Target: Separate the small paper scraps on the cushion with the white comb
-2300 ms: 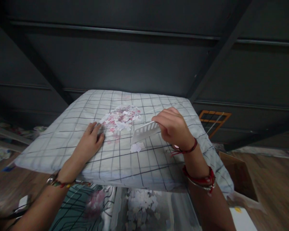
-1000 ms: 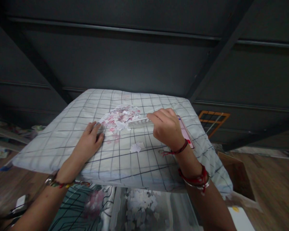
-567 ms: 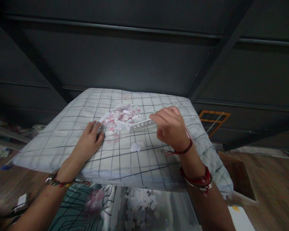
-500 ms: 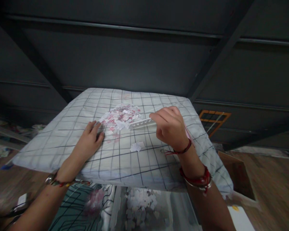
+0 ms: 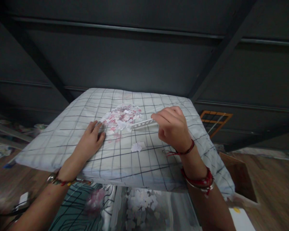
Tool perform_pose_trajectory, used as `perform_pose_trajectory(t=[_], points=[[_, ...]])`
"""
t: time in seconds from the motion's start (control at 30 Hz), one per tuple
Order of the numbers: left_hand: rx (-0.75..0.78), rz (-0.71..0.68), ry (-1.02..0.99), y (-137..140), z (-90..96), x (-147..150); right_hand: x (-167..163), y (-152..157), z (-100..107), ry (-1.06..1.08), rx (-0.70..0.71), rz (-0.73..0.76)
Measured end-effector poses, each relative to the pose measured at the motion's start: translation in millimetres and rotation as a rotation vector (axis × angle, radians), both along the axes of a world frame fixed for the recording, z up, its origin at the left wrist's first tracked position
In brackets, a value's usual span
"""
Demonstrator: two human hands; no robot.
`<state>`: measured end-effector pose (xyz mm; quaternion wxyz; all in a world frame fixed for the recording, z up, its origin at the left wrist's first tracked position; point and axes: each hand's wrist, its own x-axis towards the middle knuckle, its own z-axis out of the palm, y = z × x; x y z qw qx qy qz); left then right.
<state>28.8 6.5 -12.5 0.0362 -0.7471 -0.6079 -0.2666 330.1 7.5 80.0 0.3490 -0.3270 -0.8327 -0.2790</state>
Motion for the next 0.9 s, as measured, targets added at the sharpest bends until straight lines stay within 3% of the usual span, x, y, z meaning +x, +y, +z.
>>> perform_pose_trajectory(t=[0.23,0.43,0.73,0.9], points=[[0.018,-0.013,0.013,1,-0.6,0,-6,0,0,-0.117,-0.017,-0.020],[-0.004,-0.011,0.038,1,-0.2,-1,4,-1,3,-0.011,0.010,0.001],[0.008,-0.010,0.041,1,-1.1,-1,-4,6,-5,-0.047,0.046,-0.088],[0.006,-0.013,0.029,0,-0.2,0,-2,4,-4,-0.024,0.010,-0.037]])
